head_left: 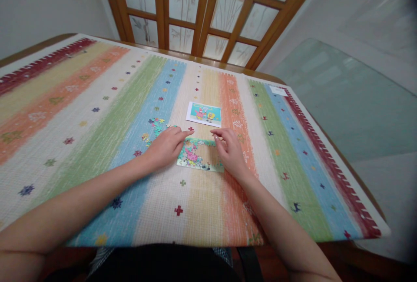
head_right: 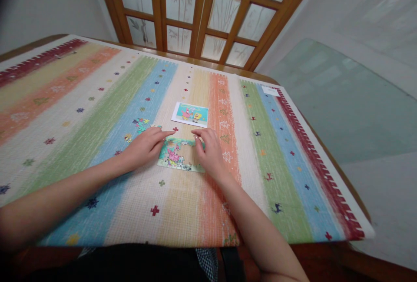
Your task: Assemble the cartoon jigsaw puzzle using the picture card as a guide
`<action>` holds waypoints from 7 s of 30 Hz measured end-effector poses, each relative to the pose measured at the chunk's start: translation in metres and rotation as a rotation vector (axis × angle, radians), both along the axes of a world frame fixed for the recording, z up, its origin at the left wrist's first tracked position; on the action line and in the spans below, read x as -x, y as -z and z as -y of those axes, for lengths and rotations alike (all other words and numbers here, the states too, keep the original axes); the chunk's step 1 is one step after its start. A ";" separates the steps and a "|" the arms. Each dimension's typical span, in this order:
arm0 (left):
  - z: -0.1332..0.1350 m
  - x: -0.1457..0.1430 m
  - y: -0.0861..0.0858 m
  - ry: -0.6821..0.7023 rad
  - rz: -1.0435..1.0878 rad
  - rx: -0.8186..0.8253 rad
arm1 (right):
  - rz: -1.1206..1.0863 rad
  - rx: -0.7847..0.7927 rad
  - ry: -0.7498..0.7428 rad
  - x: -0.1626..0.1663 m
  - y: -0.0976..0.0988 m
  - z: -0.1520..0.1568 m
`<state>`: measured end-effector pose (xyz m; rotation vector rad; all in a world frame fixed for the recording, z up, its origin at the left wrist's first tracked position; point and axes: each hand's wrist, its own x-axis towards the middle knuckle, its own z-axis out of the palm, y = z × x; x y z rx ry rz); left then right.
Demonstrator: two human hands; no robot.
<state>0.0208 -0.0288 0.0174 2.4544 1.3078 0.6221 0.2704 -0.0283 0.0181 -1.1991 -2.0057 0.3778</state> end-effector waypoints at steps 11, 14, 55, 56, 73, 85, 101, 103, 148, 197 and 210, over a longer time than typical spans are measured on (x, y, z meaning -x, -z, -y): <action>0.005 -0.010 0.005 -0.120 0.799 0.773 | 0.153 0.015 -0.200 0.012 0.000 0.021; 0.009 -0.011 0.006 -0.120 0.837 0.830 | 0.124 0.066 -0.197 0.015 0.000 0.022; 0.015 0.002 0.025 0.183 -0.078 0.006 | 0.140 0.233 0.092 0.024 0.013 0.016; 0.015 0.002 0.025 0.182 -0.073 0.014 | 0.145 0.231 0.096 0.024 0.013 0.017; 0.018 -0.008 0.002 0.143 0.293 0.044 | -0.043 0.223 -0.147 0.026 -0.003 0.022; 0.019 -0.011 0.000 0.128 0.387 0.117 | -0.085 0.248 -0.225 0.025 -0.006 0.026; 0.020 -0.015 0.006 0.112 0.273 0.083 | -0.035 0.236 -0.263 0.030 -0.009 0.030; 0.020 -0.015 0.006 0.105 0.266 0.083 | 0.000 0.218 -0.255 0.030 -0.007 0.029; 0.020 -0.007 0.017 0.151 -0.038 -0.135 | 0.415 0.005 -0.058 0.017 0.001 0.023; 0.008 0.007 0.025 0.313 0.018 -0.182 | 0.556 -0.002 -0.240 0.012 -0.003 0.028; 0.027 -0.005 0.010 0.181 -0.089 -0.262 | 0.688 -0.037 -0.163 0.023 -0.010 0.037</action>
